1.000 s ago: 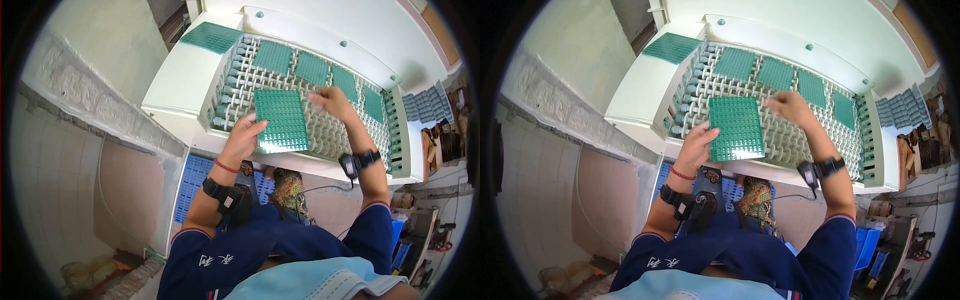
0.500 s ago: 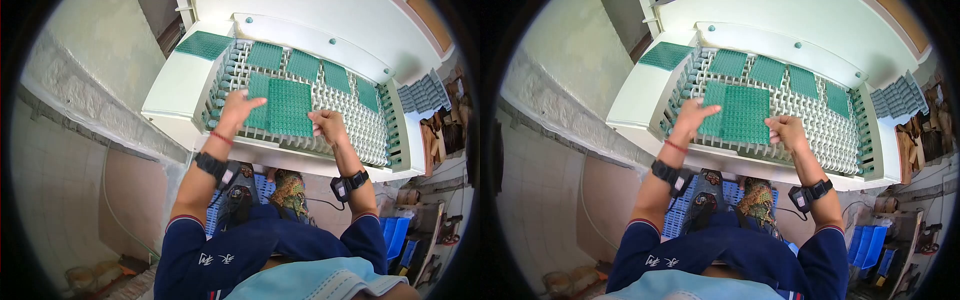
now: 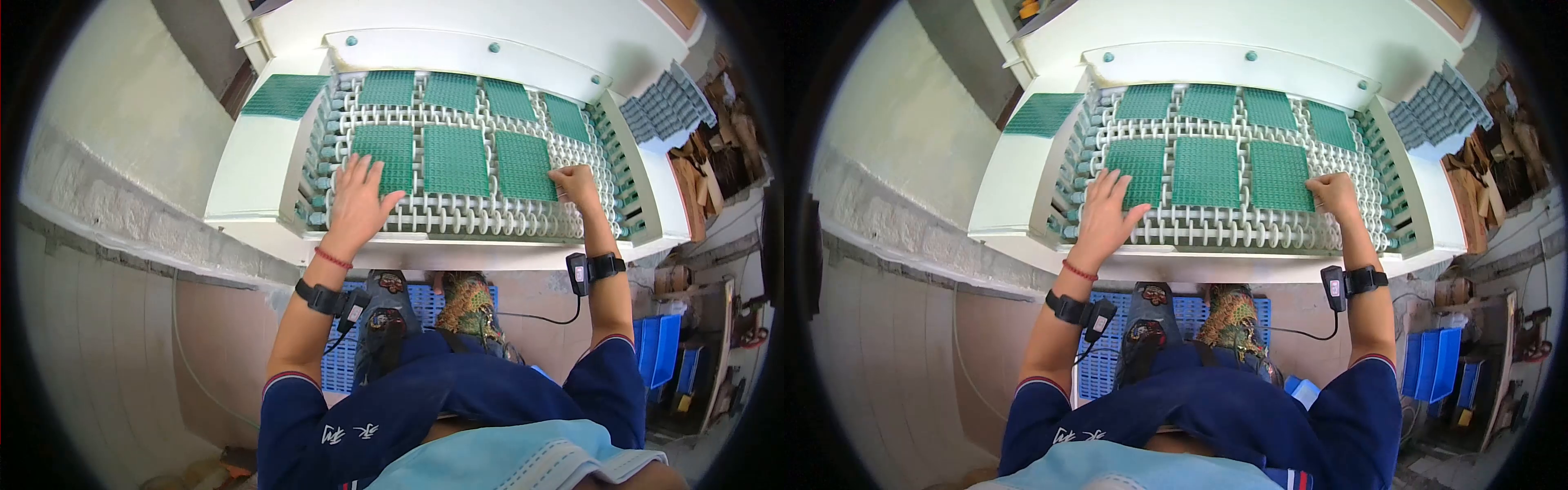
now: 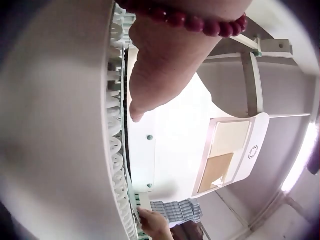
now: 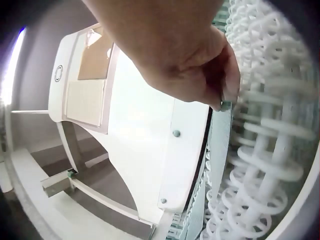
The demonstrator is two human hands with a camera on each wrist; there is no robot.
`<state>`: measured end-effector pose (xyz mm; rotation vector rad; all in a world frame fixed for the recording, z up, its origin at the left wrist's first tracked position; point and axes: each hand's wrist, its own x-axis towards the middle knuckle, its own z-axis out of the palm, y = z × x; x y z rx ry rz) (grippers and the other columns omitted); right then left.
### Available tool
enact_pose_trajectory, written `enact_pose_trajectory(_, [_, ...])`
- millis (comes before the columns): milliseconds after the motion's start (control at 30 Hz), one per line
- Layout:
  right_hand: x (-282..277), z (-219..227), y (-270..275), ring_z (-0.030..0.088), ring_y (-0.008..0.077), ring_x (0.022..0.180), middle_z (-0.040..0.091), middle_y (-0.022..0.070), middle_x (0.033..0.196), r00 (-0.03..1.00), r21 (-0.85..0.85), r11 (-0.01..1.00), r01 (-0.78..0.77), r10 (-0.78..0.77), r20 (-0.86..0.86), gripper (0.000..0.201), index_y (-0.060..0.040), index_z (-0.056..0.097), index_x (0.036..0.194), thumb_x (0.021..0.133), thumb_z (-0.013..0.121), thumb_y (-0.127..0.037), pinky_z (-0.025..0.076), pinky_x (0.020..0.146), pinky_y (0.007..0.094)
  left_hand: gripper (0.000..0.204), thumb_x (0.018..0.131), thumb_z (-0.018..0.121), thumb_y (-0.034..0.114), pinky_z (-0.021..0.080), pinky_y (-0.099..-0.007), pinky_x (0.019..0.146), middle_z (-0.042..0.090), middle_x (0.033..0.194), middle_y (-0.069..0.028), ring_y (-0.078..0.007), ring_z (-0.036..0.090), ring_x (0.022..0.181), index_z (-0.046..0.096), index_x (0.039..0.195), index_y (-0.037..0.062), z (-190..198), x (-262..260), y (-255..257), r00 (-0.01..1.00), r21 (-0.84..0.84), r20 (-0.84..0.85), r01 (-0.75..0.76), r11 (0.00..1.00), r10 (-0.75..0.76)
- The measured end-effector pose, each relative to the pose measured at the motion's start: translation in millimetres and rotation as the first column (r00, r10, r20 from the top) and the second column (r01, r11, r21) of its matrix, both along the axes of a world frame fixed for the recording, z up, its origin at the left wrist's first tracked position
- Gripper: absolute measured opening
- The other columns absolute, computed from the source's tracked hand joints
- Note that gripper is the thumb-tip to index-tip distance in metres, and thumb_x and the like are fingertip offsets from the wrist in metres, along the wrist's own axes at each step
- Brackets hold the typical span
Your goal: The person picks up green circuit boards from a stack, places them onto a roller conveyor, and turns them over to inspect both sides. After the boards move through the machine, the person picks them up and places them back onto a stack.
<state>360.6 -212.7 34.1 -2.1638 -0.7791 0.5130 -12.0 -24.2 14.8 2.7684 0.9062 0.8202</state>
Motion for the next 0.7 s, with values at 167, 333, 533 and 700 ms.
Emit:
enact_pose_trajectory(167, [49.6, 10.2, -39.0, 0.053, 0.0103, 0.046, 0.058, 0.0043, 0.057, 0.972, 0.019, 0.992, 0.122, -0.124, 0.202, 0.022, 0.0042, 0.07, 0.083, 0.077, 0.069, -0.017, 0.043, 0.042, 0.0253, 0.048, 0.082, 0.065, 0.03, 0.028, -0.0481, 0.104, 0.049, 0.124, -0.0228, -0.0403, 0.038, 0.124, 0.054, 0.112, -0.0048, -10.0, -7.4, -1.6, 0.987, 0.059, 0.16, 0.009, 0.998, -0.018])
enact_pose_trajectory(333, [98.4, 3.6, -79.0, 0.063, 0.0212, 0.056, 0.065, 0.0118, 0.065, 0.934, -0.127, 0.962, 0.242, -0.196, 0.298, 0.027, 0.0002, 0.071, 0.083, 0.075, 0.07, -0.026, 0.049, 0.053, 0.034, 0.043, 0.082, 0.065, 0.025, 0.032, -0.0475, 0.102, 0.05, 0.122, -0.0232, -0.0403, 0.04, 0.122, 0.054, 0.111, -0.0051, -18.1, -9.8, -4.9, 0.974, 0.084, 0.226, -0.014, 0.996, -0.005])
enact_pose_trajectory(533, [38.0, 18.1, -41.5, 0.065, 0.0332, 0.078, 0.067, 0.018, 0.084, 0.759, -0.253, 0.944, 0.212, 0.004, 0.651, 0.038, -0.0058, 0.069, 0.097, 0.075, 0.068, -0.037, 0.051, 0.075, 0.0401, 0.043, 0.082, 0.065, 0.026, 0.032, -0.0476, 0.102, 0.051, 0.119, -0.0233, -0.0403, 0.041, 0.12, 0.055, 0.11, -0.005, -17.2, -9.7, -8.1, 0.969, 0.084, 0.244, -0.047, 0.995, 0.025])
enact_pose_trajectory(700, [-51.5, 29.2, 51.6, 0.055, 0.0334, 0.109, 0.057, 0.0212, 0.117, 0.779, -0.146, 0.97, -0.195, 0.244, 0.578, 0.054, -0.0021, 0.06, 0.114, 0.077, 0.069, -0.041, 0.045, 0.091, 0.0385, 0.043, 0.082, 0.065, 0.027, 0.034, -0.0468, 0.1, 0.051, 0.12, -0.0238, -0.0404, 0.042, 0.12, 0.055, 0.11, -0.0053, -19.4, -9.0, -7.9, 0.97, 0.068, 0.231, -0.09, 0.994, 0.072])
